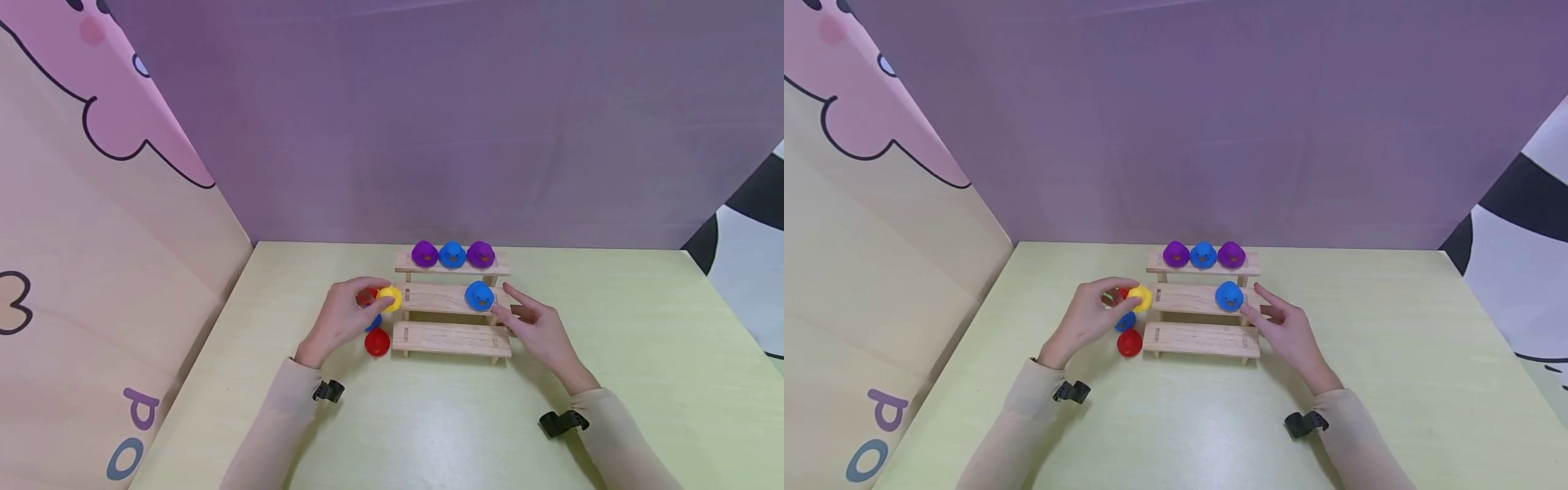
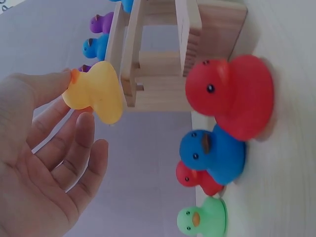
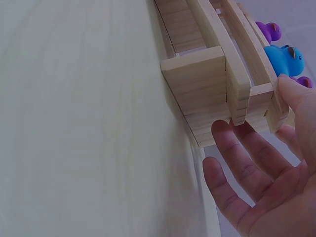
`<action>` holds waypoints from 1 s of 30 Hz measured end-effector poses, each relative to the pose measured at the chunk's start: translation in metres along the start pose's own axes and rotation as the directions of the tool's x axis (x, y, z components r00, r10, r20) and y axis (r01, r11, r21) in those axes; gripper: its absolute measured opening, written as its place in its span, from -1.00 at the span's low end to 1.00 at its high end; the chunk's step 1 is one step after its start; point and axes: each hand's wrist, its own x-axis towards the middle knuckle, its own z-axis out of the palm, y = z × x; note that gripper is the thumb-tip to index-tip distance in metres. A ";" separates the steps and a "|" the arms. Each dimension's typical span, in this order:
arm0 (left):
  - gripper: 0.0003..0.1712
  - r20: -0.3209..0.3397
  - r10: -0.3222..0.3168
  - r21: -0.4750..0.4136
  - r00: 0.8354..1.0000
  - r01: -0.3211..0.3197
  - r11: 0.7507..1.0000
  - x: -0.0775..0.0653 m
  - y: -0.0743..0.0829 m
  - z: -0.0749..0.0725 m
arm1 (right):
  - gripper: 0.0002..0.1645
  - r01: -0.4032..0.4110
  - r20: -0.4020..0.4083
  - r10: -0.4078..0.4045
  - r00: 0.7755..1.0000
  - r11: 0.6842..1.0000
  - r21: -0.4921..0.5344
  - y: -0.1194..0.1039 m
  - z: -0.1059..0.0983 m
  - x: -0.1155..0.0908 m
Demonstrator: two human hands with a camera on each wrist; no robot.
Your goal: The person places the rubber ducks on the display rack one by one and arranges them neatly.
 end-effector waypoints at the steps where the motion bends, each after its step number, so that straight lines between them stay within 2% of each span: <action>1: -0.62 0.001 0.009 -0.007 1.000 -0.009 1.000 0.001 0.001 0.001 | -0.16 -0.002 -0.002 0.002 1.000 1.000 0.000 0.000 0.000 0.000; 13: -0.61 0.009 0.047 -0.088 0.999 -0.046 0.995 0.013 0.013 0.019 | -0.17 -0.008 -0.001 0.008 1.000 1.000 -0.007 0.002 0.000 0.001; 30: -0.63 0.079 0.071 -0.080 0.994 -0.065 0.995 0.025 0.031 0.048 | -0.17 -0.009 -0.001 0.009 1.000 1.000 -0.021 0.004 -0.003 0.001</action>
